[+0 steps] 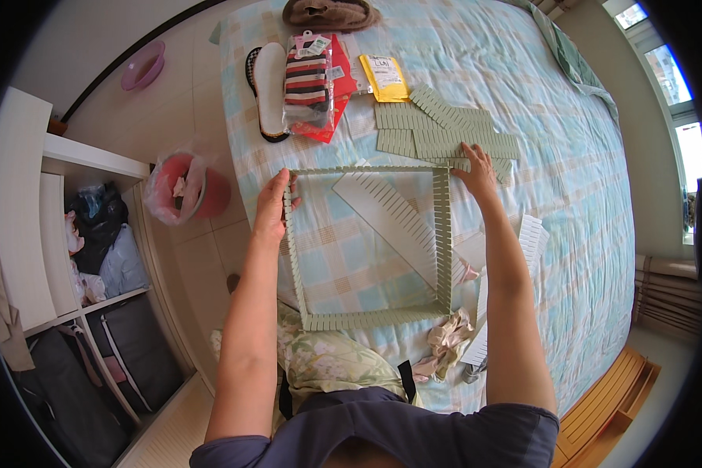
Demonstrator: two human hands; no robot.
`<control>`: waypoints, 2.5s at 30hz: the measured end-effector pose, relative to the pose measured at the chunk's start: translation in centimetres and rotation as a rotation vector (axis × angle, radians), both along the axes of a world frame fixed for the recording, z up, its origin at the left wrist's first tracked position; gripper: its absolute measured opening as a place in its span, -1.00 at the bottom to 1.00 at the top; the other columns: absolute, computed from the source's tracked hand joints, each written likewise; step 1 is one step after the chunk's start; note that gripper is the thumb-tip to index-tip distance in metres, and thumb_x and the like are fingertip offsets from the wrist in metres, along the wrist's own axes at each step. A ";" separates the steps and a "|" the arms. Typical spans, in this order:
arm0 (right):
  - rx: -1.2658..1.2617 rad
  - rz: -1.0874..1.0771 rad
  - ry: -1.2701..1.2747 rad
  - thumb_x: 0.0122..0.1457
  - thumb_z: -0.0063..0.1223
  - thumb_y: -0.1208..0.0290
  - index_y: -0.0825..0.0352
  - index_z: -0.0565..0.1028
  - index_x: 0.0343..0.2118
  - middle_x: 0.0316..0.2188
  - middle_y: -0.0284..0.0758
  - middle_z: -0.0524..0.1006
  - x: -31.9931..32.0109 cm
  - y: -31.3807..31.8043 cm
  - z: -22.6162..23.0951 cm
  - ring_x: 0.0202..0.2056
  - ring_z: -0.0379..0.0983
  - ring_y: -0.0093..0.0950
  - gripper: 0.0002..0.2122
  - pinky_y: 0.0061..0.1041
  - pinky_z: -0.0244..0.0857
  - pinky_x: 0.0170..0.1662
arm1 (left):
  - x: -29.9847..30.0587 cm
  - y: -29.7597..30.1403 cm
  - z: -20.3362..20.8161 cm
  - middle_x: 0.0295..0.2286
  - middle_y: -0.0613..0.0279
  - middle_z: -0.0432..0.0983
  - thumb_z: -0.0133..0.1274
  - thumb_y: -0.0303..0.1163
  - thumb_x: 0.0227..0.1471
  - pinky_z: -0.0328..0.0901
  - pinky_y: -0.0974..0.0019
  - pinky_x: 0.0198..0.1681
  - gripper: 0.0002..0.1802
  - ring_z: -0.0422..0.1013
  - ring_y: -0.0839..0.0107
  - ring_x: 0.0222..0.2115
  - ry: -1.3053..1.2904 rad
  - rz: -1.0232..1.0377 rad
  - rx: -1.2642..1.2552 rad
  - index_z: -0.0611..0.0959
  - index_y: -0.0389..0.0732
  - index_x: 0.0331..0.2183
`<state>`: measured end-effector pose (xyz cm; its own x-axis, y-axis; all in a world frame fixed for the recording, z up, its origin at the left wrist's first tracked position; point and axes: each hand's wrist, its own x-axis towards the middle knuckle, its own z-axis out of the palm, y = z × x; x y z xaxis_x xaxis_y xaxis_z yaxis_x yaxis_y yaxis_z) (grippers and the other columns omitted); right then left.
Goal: The person wipes plastic drawer divider strips with a cloth and assembles them into a grid-like frame on a bed.
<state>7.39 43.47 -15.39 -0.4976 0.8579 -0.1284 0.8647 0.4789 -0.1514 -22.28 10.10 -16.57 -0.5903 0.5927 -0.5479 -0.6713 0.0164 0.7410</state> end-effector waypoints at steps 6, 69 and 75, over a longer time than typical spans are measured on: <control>0.061 0.197 0.682 0.06 0.05 0.49 0.23 0.36 0.02 0.08 -0.11 0.31 -4.7 -9.2 7.4 0.15 0.16 -0.09 -0.60 -0.23 0.14 0.14 | -0.5 -0.6 -0.7 -0.33 0.49 0.48 0.19 0.03 -0.02 0.30 0.37 -0.30 -0.56 0.34 0.66 -0.31 0.033 0.034 -0.068 0.57 -0.07 -0.22; 0.194 0.312 -0.405 0.15 -0.08 0.54 0.18 0.11 0.24 0.20 -0.25 0.21 -5.9 4.7 -1.7 0.15 0.24 -0.26 -0.43 -0.06 0.04 0.21 | 14.0 -14.0 3.9 0.11 0.11 0.23 -0.11 -0.60 0.10 0.14 0.37 0.09 -0.34 0.24 0.37 0.07 0.444 -0.280 -0.154 0.14 -0.27 0.23; 0.181 0.329 -0.459 -0.02 0.10 0.57 0.11 0.02 0.27 0.23 -0.24 0.14 -6.4 3.4 1.4 0.21 0.13 -0.25 -0.24 -0.03 0.07 0.18 | 14.1 -14.2 2.9 0.09 0.14 0.28 -0.11 -0.58 0.11 0.15 0.36 0.09 -0.36 0.26 0.38 0.06 0.427 -0.257 -0.193 0.17 -0.24 0.22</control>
